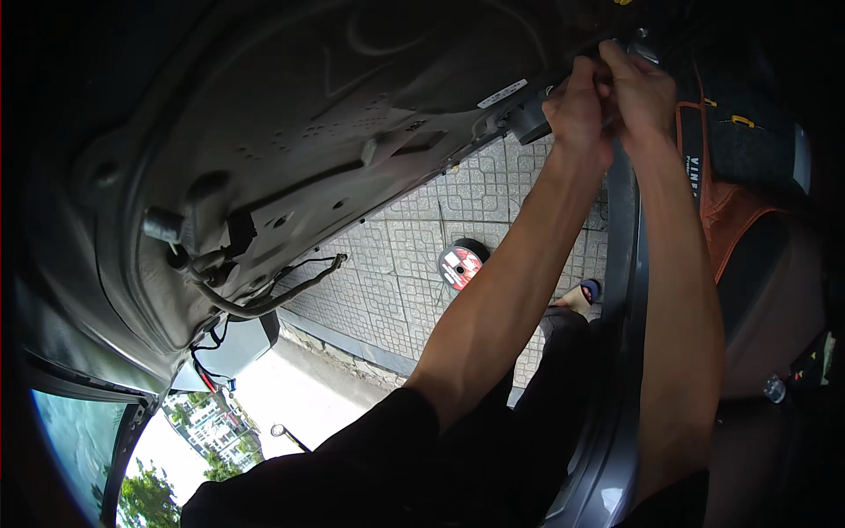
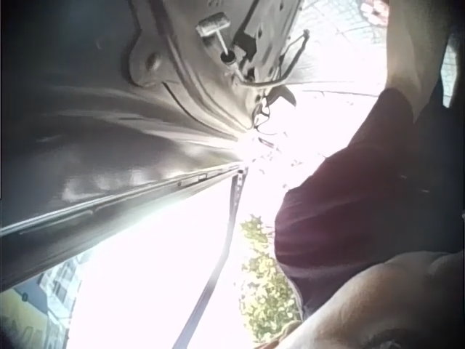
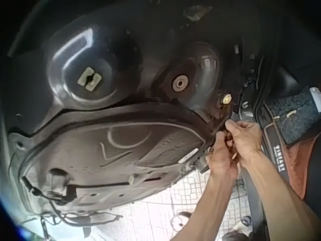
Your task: The recorder is working on the internal mechanism of a car door, using a screwdriver to manipulate parts.
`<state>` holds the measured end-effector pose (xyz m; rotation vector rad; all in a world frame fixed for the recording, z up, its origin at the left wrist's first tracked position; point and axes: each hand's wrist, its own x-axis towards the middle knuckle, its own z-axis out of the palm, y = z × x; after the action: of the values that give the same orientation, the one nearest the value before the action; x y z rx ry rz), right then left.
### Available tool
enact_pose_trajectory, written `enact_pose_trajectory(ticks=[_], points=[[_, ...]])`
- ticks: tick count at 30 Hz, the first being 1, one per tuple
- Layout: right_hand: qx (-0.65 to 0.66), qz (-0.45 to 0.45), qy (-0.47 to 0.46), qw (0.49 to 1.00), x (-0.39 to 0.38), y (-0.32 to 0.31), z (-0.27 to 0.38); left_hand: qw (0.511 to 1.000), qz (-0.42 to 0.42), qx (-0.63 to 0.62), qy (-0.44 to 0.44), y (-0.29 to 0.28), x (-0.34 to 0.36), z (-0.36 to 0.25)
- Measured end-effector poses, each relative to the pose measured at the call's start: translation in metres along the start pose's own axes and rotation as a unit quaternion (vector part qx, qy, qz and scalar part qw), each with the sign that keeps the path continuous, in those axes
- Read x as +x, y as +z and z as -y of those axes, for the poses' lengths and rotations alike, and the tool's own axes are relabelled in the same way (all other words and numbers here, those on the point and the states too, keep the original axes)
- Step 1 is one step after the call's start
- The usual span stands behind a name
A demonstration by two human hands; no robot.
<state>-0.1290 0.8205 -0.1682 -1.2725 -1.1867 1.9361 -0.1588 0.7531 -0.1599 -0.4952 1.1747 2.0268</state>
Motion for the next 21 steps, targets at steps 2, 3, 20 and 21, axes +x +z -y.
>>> enact_pose_trajectory(ticks=[2, 3, 20, 21], points=[[-0.021, 0.003, 0.02, 1.0, -0.001, 0.0, 0.002, 1.0, -0.012, 0.02, -0.008, 0.002, -0.005, -0.002], [-0.022, 0.003, 0.018, 1.0, -0.001, -0.001, 0.003, 1.0, -0.01, 0.019, -0.009, 0.004, -0.006, 0.0], [-0.142, -0.113, -0.013, 0.983, -0.016, 0.019, 0.01, 0.995, 0.055, -0.041, 0.071, -0.006, 0.011, 0.016], [-0.139, -0.112, -0.012, 0.984, -0.016, 0.02, 0.01, 0.995, 0.053, -0.038, 0.072, -0.007, 0.011, 0.014]])
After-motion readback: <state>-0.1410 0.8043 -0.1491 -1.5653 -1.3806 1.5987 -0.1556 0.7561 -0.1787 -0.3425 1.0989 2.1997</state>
